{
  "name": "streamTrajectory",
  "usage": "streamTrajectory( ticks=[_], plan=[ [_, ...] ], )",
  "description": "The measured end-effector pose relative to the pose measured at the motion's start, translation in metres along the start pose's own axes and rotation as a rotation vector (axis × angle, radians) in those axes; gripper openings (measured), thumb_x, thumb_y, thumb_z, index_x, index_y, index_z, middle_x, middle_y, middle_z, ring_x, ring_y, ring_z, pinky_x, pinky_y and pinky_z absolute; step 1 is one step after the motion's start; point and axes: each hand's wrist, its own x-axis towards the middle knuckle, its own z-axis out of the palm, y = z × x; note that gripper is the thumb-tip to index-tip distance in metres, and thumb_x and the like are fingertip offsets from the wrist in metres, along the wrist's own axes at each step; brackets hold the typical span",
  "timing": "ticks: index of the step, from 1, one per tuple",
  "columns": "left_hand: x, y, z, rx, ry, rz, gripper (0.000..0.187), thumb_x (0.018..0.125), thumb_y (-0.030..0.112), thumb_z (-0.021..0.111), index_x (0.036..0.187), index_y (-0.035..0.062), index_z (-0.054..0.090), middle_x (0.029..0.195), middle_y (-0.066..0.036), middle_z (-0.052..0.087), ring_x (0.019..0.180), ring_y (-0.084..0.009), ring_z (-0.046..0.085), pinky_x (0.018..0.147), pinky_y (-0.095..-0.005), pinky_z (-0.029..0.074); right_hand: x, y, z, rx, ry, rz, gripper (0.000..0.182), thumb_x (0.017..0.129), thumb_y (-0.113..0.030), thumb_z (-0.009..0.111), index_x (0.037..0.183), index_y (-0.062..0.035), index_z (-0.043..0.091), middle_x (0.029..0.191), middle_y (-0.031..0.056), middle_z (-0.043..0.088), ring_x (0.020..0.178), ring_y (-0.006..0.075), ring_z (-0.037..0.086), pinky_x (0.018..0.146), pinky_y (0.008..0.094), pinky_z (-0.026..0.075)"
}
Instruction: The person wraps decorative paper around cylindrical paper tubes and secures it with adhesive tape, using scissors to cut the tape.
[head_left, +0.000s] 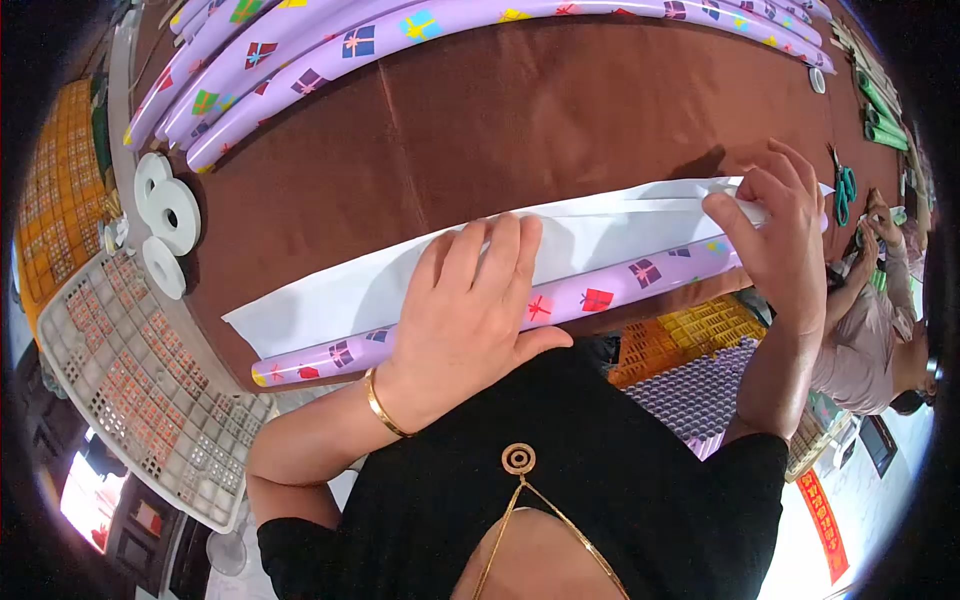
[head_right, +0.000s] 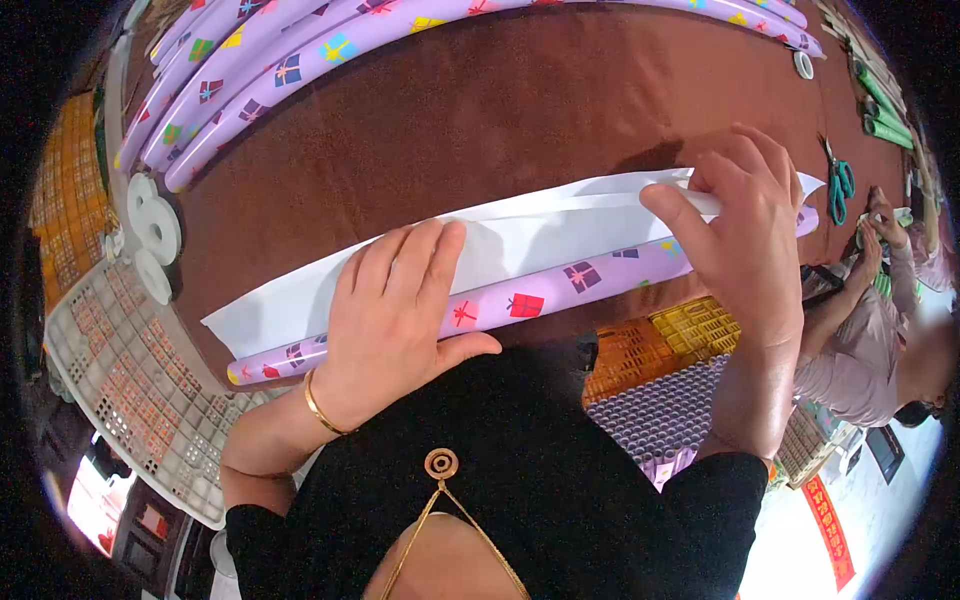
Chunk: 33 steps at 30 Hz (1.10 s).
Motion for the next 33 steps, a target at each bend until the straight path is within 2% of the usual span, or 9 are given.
streamTrajectory(
  ticks=[3,15,16,18,21,23,28,30,33],
  plan=[
    [0.002,0.001,-0.001,0.028,-0.001,-0.006,0.090,0.068,0.060,0.071,0.128,-0.0050,0.054,0.123,-0.014,0.052,0.112,-0.0281,0.050,0.093,-0.0396,0.045,0.000,0.000,0.003,-0.044,-0.024,0.036,0.039,0.077,-0.034,0.072,0.073,0.0025,0.059,0.105,0.0148,0.065,0.123,0.0392,0.049,0.100,0.0486,0.036],
    [0.013,0.005,-0.001,0.017,0.023,0.010,0.085,0.069,0.059,0.070,0.121,-0.0071,0.057,0.113,-0.015,0.054,0.104,-0.0279,0.052,0.089,-0.0372,0.046,0.002,0.003,0.009,-0.037,-0.007,0.017,0.041,0.077,-0.036,0.073,0.073,0.0021,0.059,0.109,0.0154,0.064,0.123,0.0385,0.048,0.102,0.0490,0.034],
    [0.016,0.005,-0.003,0.017,0.016,0.013,0.084,0.069,0.059,0.070,0.120,-0.0072,0.057,0.111,-0.015,0.054,0.103,-0.0277,0.052,0.088,-0.0369,0.046,0.001,0.004,0.011,-0.036,-0.007,0.019,0.041,0.077,-0.036,0.073,0.073,0.0021,0.059,0.109,0.0154,0.064,0.123,0.0385,0.048,0.102,0.0490,0.034],
    [0.019,0.006,-0.004,0.017,0.008,0.018,0.083,0.070,0.059,0.070,0.119,-0.0073,0.057,0.110,-0.014,0.053,0.102,-0.0274,0.052,0.087,-0.0366,0.046,0.001,0.006,0.014,-0.035,0.069,-0.020,0.047,0.076,-0.045,0.074,0.073,0.0005,0.061,0.098,0.0141,0.064,0.116,0.0382,0.051,0.099,0.0491,0.033],
    [0.023,0.006,-0.004,0.006,-0.007,0.011,0.083,0.071,0.060,0.067,0.123,-0.0045,0.056,0.112,-0.016,0.054,0.100,-0.0321,0.053,0.084,-0.0414,0.048,0.000,0.005,0.014,-0.069,0.073,-0.017,0.048,0.076,-0.045,0.074,0.074,0.0010,0.062,0.098,0.0138,0.064,0.116,0.0371,0.051,0.099,0.0482,0.033],
    [0.027,0.007,-0.004,-0.025,0.026,0.029,0.081,0.071,0.060,0.068,0.122,-0.0017,0.057,0.111,-0.014,0.054,0.097,-0.0301,0.054,0.082,-0.0395,0.048,0.001,0.005,0.013,-0.053,0.070,-0.016,0.047,0.076,-0.045,0.074,0.074,0.0009,0.062,0.098,0.0136,0.064,0.116,0.0370,0.051,0.100,0.0480,0.033],
    [0.037,0.006,-0.004,0.022,-0.002,0.074,0.078,0.072,0.059,0.067,0.121,-0.0017,0.058,0.106,-0.012,0.054,0.092,-0.0272,0.054,0.078,-0.0374,0.049,0.001,0.005,0.014,-0.038,0.074,-0.013,0.046,0.075,-0.044,0.075,0.077,0.0010,0.064,0.097,0.0132,0.063,0.117,0.0365,0.051,0.100,0.0474,0.033],
    [0.040,0.006,-0.004,0.037,-0.007,0.088,0.077,0.073,0.058,0.067,0.120,-0.0020,0.058,0.104,-0.011,0.054,0.091,-0.0263,0.054,0.077,-0.0367,0.049,0.001,0.003,0.013,-0.018,0.028,0.037,0.040,0.075,-0.037,0.074,0.074,0.0010,0.061,0.100,0.0140,0.063,0.124,0.0387,0.047,0.102,0.0501,0.034],
    [0.044,0.009,-0.004,0.056,-0.006,0.101,0.073,0.074,0.056,0.067,0.119,-0.0010,0.059,0.101,-0.011,0.054,0.088,-0.0256,0.054,0.075,-0.0360,0.049,0.001,0.004,0.010,-0.040,0.006,0.043,0.040,0.075,-0.038,0.074,0.074,0.0007,0.062,0.099,0.0139,0.063,0.124,0.0390,0.047,0.102,0.0505,0.034]
  ],
)
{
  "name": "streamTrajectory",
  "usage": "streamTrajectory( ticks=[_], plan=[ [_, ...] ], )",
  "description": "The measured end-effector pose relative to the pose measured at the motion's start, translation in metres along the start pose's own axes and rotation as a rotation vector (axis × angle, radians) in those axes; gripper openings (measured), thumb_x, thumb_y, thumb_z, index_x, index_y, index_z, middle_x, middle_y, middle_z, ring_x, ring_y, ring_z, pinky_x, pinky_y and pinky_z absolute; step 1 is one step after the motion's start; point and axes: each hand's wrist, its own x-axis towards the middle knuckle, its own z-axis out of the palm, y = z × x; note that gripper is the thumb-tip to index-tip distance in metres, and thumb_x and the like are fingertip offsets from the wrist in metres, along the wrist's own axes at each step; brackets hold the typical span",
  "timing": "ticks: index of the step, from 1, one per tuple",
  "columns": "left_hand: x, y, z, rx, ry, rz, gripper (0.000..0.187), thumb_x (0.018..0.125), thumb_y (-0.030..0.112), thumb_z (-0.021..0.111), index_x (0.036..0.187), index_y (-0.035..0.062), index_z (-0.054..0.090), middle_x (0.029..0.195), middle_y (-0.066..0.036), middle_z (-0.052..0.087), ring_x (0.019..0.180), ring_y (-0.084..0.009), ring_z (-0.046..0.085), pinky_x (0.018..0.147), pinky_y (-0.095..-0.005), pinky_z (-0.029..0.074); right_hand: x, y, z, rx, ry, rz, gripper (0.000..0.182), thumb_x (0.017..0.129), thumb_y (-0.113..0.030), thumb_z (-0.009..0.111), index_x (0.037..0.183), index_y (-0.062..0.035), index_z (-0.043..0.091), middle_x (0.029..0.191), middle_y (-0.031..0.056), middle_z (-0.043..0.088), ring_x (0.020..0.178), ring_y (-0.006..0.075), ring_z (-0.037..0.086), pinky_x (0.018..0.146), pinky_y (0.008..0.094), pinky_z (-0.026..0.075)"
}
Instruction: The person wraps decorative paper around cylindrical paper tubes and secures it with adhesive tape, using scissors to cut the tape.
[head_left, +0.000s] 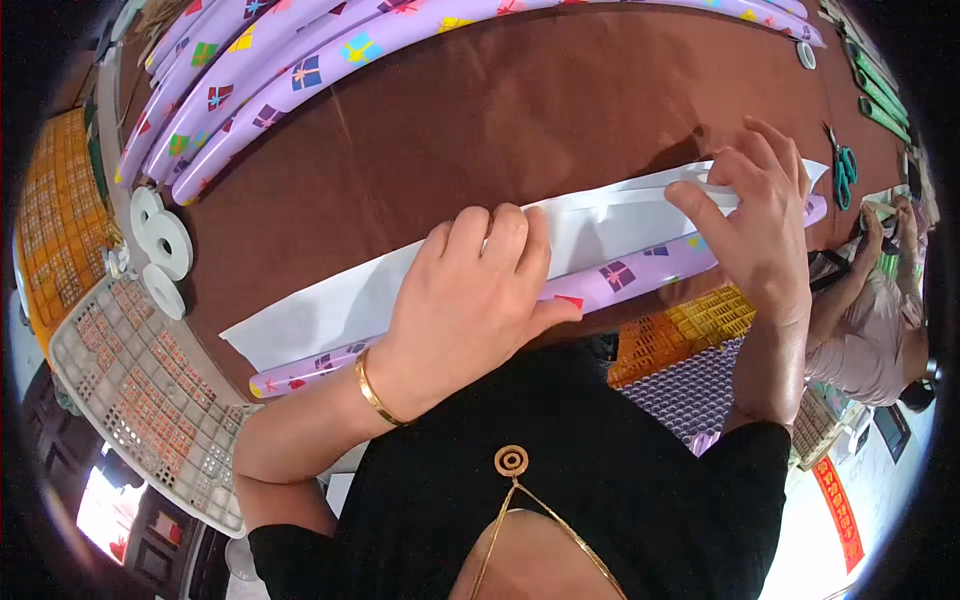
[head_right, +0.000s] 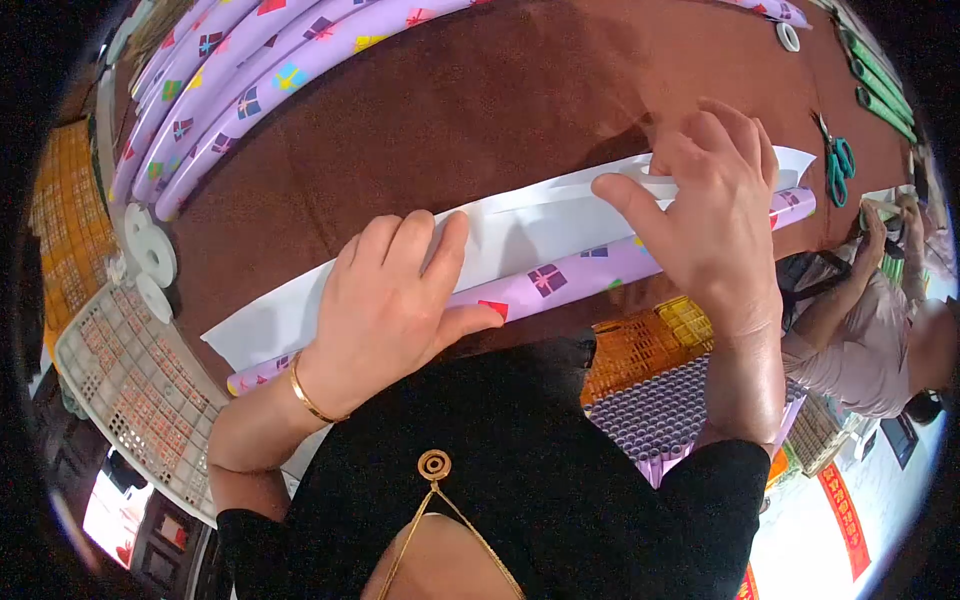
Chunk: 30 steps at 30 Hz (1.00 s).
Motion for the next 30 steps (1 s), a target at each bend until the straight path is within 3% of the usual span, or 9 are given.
streamTrajectory(
  ticks=[2,3,5,8,13,15,22,24,30],
  plan=[
    [0.003,0.001,0.001,-0.043,-0.037,-0.004,0.056,0.079,0.040,0.067,0.119,0.0012,0.060,0.100,-0.010,0.055,0.086,-0.0238,0.055,0.072,-0.0337,0.050,0.001,0.000,0.000,-0.006,0.024,-0.019,0.041,0.075,-0.040,0.075,0.074,-0.0003,0.064,0.097,0.0138,0.062,0.121,0.0382,0.048,0.101,0.0490,0.034],
    [0.004,-0.001,0.003,-0.044,-0.037,-0.002,0.056,0.079,0.040,0.067,0.119,0.0012,0.060,0.100,-0.010,0.055,0.086,-0.0238,0.055,0.072,-0.0337,0.050,0.001,0.000,0.000,-0.011,0.047,-0.040,0.043,0.074,-0.043,0.075,0.075,-0.0012,0.067,0.094,0.0137,0.062,0.118,0.0374,0.050,0.101,0.0474,0.033],
    [0.004,-0.005,0.010,0.099,0.001,0.071,0.043,0.080,0.020,0.064,0.118,0.0017,0.061,0.098,-0.009,0.055,0.084,-0.0223,0.055,0.070,-0.0321,0.050,0.001,-0.001,0.003,-0.015,0.047,-0.039,0.043,0.074,-0.043,0.075,0.075,-0.0012,0.067,0.093,0.0141,0.062,0.118,0.0377,0.050,0.102,0.0480,0.033],
    [0.004,-0.006,0.011,0.082,0.020,0.072,0.044,0.076,0.010,0.060,0.120,0.0021,0.062,0.096,-0.008,0.054,0.082,-0.0213,0.055,0.068,-0.0308,0.050,0.000,-0.001,0.004,-0.020,0.054,-0.039,0.043,0.074,-0.043,0.075,0.075,-0.0013,0.067,0.092,0.0150,0.061,0.119,0.0382,0.050,0.102,0.0490,0.032],
    [-0.004,-0.009,0.010,0.077,0.038,0.061,0.046,0.076,0.010,0.060,0.121,0.0027,0.063,0.096,-0.008,0.054,0.082,-0.0215,0.055,0.069,-0.0316,0.050,0.002,-0.006,0.003,-0.031,0.037,-0.047,0.043,0.074,-0.044,0.075,0.074,-0.0013,0.067,0.094,0.0158,0.062,0.119,0.0385,0.049,0.103,0.0498,0.032],
    [-0.010,-0.011,0.007,0.069,0.004,0.049,0.046,0.076,0.009,0.061,0.122,0.0028,0.063,0.096,-0.008,0.055,0.082,-0.0216,0.055,0.069,-0.0318,0.050,0.002,-0.009,0.002,0.007,-0.035,-0.038,0.045,0.075,-0.044,0.076,0.077,0.0000,0.066,0.101,0.0154,0.062,0.127,0.0395,0.045,0.103,0.0532,0.032],
    [-0.023,-0.013,0.004,0.092,0.004,0.032,0.046,0.075,0.007,0.061,0.120,0.0005,0.063,0.102,-0.010,0.057,0.086,-0.0228,0.057,0.072,-0.0321,0.050,0.001,-0.005,0.000,0.147,-0.011,-0.142,0.043,0.074,-0.040,0.077,0.075,0.0011,0.064,0.101,0.0152,0.062,0.126,0.0402,0.045,0.104,0.0511,0.033],
    [-0.021,-0.015,0.005,0.085,0.016,0.044,0.046,0.075,0.007,0.060,0.120,-0.0005,0.062,0.104,-0.010,0.058,0.087,-0.0230,0.058,0.073,-0.0320,0.050,0.002,0.000,-0.006,0.009,-0.018,-0.105,0.042,0.075,-0.040,0.075,0.075,0.0011,0.066,0.100,0.0143,0.062,0.119,0.0393,0.050,0.103,0.0498,0.033],
    [-0.017,-0.019,0.007,0.085,0.008,0.115,0.044,0.076,0.008,0.061,0.118,-0.0021,0.061,0.104,-0.011,0.058,0.087,-0.0233,0.058,0.075,-0.0321,0.051,-0.004,0.015,-0.012,0.056,0.023,-0.070,0.040,0.074,-0.037,0.075,0.076,0.0011,0.062,0.099,0.0137,0.062,0.121,0.0392,0.049,0.102,0.0494,0.033]
  ],
)
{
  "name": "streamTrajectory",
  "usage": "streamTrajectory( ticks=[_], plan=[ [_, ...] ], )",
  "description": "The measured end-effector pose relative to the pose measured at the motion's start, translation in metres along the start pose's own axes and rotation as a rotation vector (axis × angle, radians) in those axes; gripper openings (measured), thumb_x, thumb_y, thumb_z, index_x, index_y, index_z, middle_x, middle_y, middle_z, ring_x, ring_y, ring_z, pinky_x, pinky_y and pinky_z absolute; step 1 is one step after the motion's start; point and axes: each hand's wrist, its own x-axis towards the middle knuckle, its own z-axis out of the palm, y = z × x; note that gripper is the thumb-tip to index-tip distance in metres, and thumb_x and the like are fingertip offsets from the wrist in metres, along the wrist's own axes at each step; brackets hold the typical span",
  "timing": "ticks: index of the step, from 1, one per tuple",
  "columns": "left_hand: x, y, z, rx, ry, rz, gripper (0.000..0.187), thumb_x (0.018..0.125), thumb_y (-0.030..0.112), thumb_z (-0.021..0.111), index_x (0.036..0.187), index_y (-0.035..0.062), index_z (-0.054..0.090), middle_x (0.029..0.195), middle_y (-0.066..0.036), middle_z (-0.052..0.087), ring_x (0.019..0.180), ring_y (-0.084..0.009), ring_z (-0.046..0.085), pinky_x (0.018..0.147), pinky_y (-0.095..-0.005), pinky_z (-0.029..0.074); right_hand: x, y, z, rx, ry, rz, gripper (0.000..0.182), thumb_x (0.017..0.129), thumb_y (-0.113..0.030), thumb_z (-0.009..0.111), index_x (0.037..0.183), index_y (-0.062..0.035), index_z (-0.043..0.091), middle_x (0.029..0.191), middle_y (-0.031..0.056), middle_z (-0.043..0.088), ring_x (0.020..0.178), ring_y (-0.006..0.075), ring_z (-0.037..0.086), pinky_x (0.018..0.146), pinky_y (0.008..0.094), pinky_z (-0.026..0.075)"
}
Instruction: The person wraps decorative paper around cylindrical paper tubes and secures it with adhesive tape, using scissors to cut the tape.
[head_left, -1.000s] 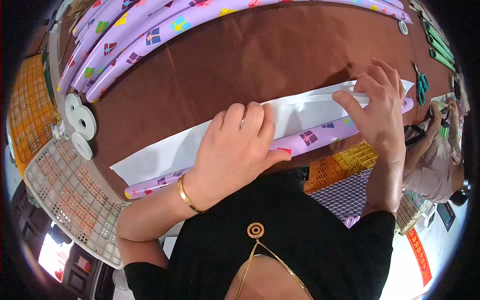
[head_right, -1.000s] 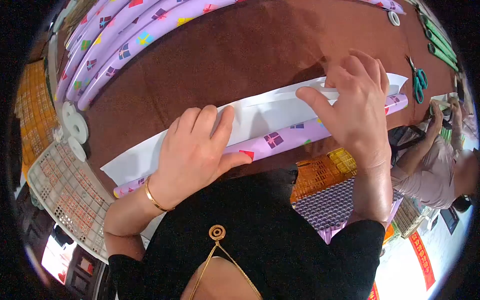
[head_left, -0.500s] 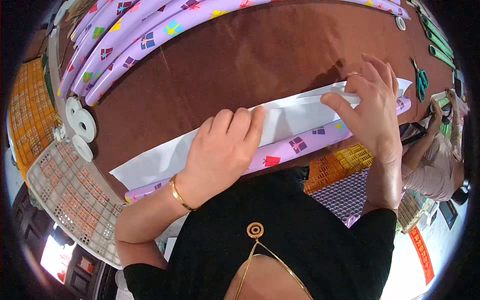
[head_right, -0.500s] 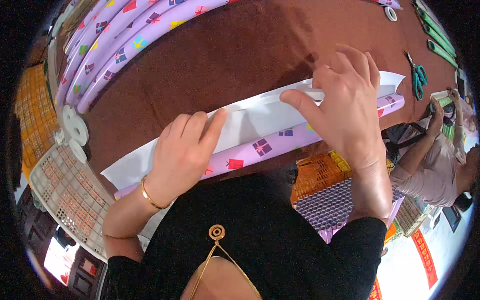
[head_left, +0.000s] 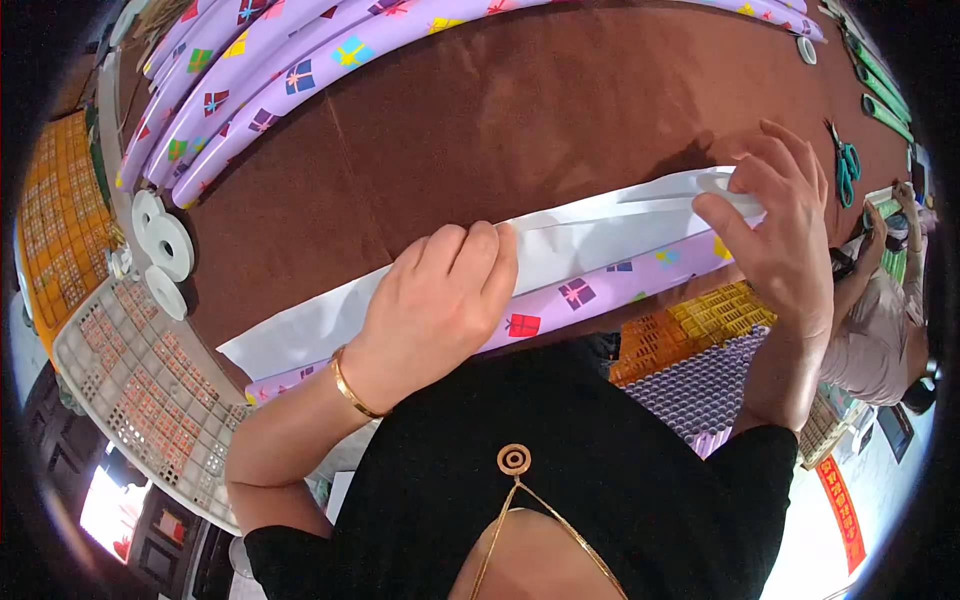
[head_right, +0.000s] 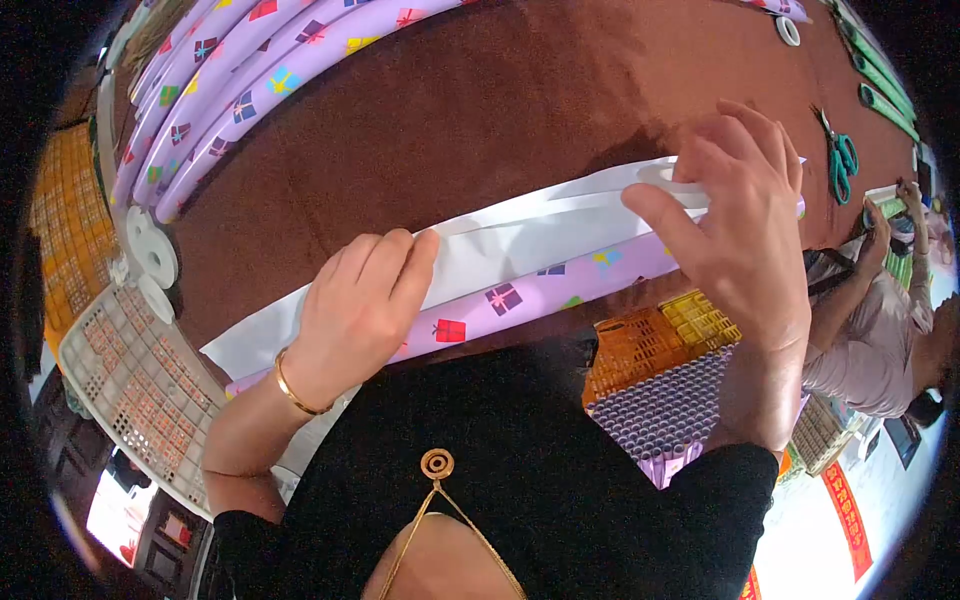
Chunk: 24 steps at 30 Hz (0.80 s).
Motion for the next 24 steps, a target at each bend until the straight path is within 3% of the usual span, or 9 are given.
streamTrajectory(
  ticks=[19,24],
  plan=[
    [0.001,-0.002,0.000,0.001,0.044,0.044,0.046,0.073,0.008,0.063,0.118,0.0008,0.064,0.098,-0.009,0.057,0.082,-0.0212,0.057,0.067,-0.0315,0.050,-0.005,0.023,-0.009,-0.009,0.018,0.044,0.039,0.071,-0.032,0.079,0.074,0.0023,0.060,0.092,0.0150,0.063,0.115,0.0389,0.053,0.093,0.0456,0.041],
    [0.001,-0.002,0.002,-0.001,0.051,0.052,0.046,0.073,0.008,0.062,0.118,-0.0003,0.063,0.098,-0.010,0.058,0.082,-0.0216,0.058,0.068,-0.0320,0.050,-0.007,0.024,-0.007,-0.003,-0.005,0.065,0.038,0.071,-0.030,0.078,0.074,0.0018,0.058,0.092,0.0146,0.063,0.117,0.0390,0.053,0.096,0.0469,0.040]
  ],
)
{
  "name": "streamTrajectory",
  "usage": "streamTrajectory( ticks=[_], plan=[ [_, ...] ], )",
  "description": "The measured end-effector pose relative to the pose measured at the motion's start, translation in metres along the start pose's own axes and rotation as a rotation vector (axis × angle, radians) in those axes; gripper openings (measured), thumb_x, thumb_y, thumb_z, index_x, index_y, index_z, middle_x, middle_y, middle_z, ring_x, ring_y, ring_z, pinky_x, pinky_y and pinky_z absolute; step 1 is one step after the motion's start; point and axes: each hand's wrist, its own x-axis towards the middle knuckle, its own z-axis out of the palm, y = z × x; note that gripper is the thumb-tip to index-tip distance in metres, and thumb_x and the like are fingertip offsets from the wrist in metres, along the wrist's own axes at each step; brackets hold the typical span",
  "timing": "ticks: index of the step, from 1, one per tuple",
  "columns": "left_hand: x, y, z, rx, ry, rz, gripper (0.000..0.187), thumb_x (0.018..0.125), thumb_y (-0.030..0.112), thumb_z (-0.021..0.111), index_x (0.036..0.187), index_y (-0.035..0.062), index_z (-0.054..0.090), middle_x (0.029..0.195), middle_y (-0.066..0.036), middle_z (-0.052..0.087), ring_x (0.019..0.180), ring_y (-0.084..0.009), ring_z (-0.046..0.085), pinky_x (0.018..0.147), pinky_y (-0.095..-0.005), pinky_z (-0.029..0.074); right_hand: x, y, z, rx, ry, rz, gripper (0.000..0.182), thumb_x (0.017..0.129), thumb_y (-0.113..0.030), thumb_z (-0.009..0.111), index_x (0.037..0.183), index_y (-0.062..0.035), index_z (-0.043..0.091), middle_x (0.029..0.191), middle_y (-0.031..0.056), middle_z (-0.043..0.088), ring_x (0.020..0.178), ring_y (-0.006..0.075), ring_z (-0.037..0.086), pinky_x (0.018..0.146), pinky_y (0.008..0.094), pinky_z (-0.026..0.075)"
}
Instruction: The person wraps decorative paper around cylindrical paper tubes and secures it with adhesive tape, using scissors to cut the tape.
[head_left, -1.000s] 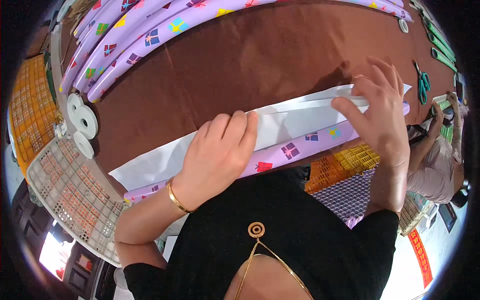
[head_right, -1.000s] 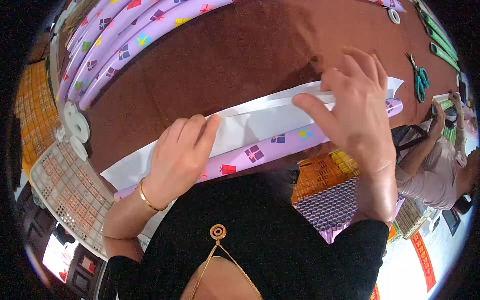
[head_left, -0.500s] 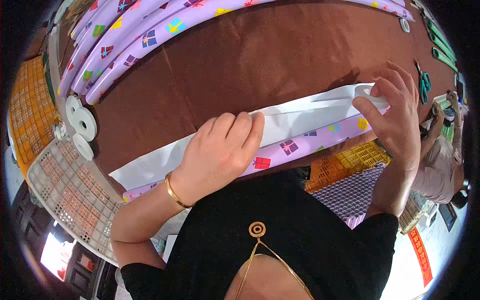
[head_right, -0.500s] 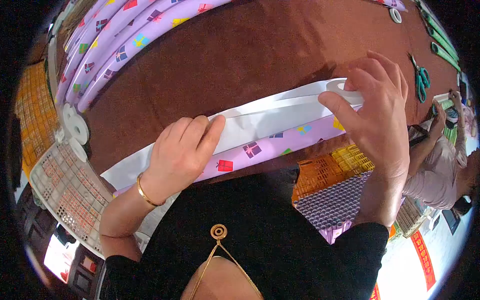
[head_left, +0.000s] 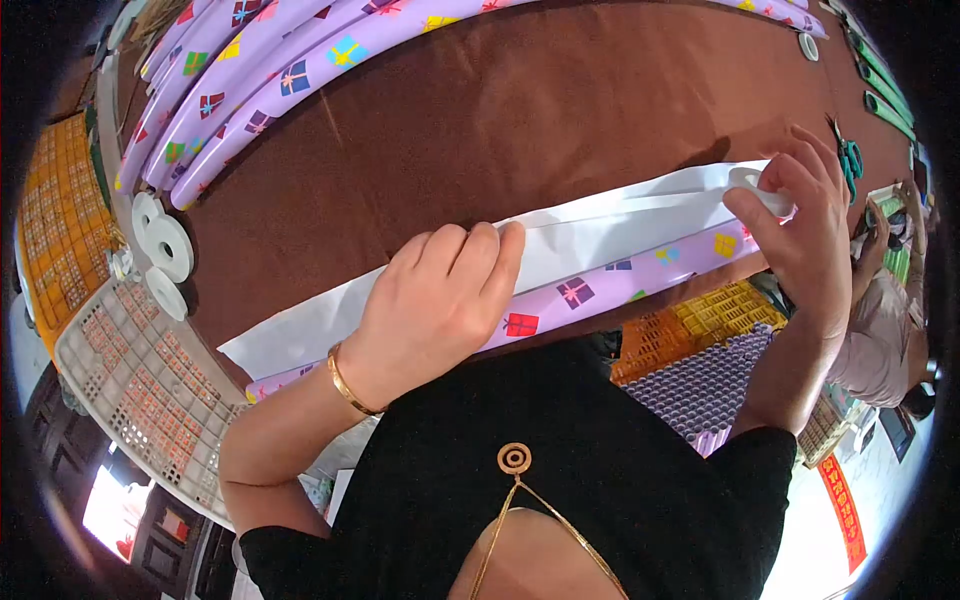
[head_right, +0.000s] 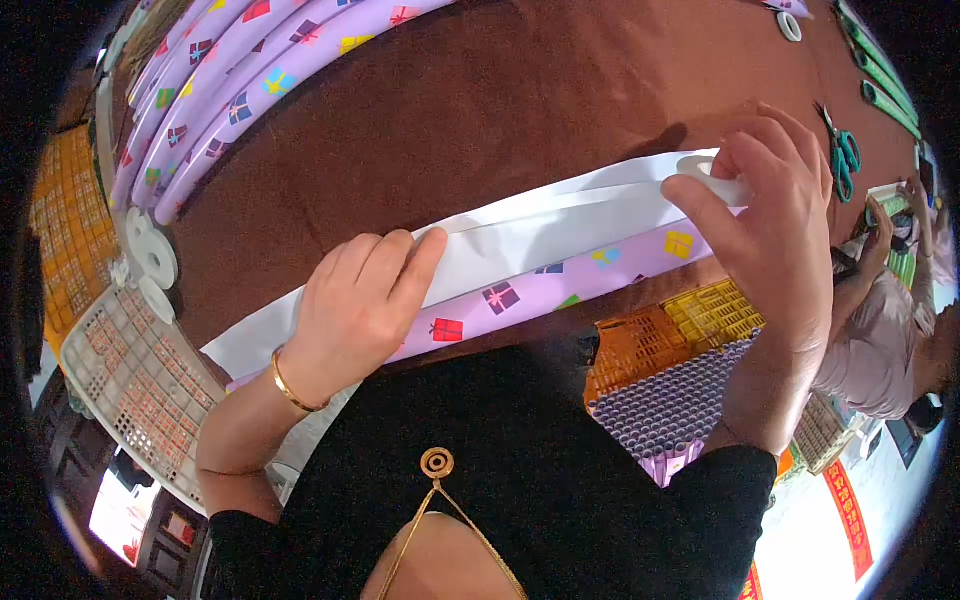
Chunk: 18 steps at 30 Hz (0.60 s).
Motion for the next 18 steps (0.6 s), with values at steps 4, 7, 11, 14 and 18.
streamTrajectory(
  ticks=[4,7,11,14,18],
  plan=[
    [0.0001,-0.0002,-0.0007,0.003,-0.016,0.006,0.046,0.074,0.008,0.062,0.119,-0.0021,0.062,0.099,-0.010,0.058,0.081,-0.0218,0.057,0.069,-0.0319,0.050,0.0033,-0.0035,0.0015,-0.016,0.031,-0.041,0.040,0.072,-0.035,0.078,0.076,0.0017,0.062,0.088,0.0151,0.062,0.116,0.0391,0.052,0.094,0.0472,0.040],
    [0.0005,-0.0004,-0.0015,0.015,-0.025,0.015,0.046,0.074,0.008,0.062,0.119,-0.0023,0.062,0.099,-0.011,0.058,0.081,-0.0216,0.057,0.069,-0.0317,0.050,0.0048,-0.0065,0.0019,-0.026,0.008,-0.035,0.040,0.073,-0.036,0.076,0.076,0.0010,0.063,0.088,0.0150,0.062,0.116,0.0394,0.053,0.094,0.0474,0.039],
    [0.0046,-0.0028,0.0003,0.092,-0.004,0.074,0.037,0.076,0.011,0.061,0.110,-0.0027,0.064,0.095,-0.007,0.056,0.079,-0.0165,0.053,0.068,-0.0255,0.047,0.0054,-0.0051,0.0046,-0.047,0.026,-0.044,0.040,0.073,-0.037,0.075,0.077,0.0010,0.063,0.088,0.0147,0.062,0.116,0.0397,0.053,0.095,0.0474,0.039],
    [0.0082,-0.0028,-0.0014,0.122,-0.041,0.102,0.037,0.078,0.013,0.060,0.112,-0.0015,0.063,0.096,-0.006,0.055,0.080,-0.0157,0.052,0.069,-0.0249,0.046,0.0046,-0.0032,0.0017,-0.023,0.036,-0.054,0.039,0.073,-0.036,0.076,0.077,0.0011,0.063,0.088,0.0145,0.062,0.115,0.0401,0.054,0.094,0.0472,0.040],
    [0.0098,-0.0033,-0.0004,0.162,-0.033,0.120,0.038,0.080,0.014,0.059,0.115,-0.0008,0.062,0.096,-0.006,0.054,0.080,-0.0153,0.052,0.070,-0.0247,0.046,0.0042,-0.0010,-0.0014,-0.016,0.035,-0.063,0.039,0.073,-0.034,0.078,0.077,0.0013,0.063,0.088,0.0147,0.062,0.115,0.0401,0.054,0.093,0.0470,0.041]
  ],
)
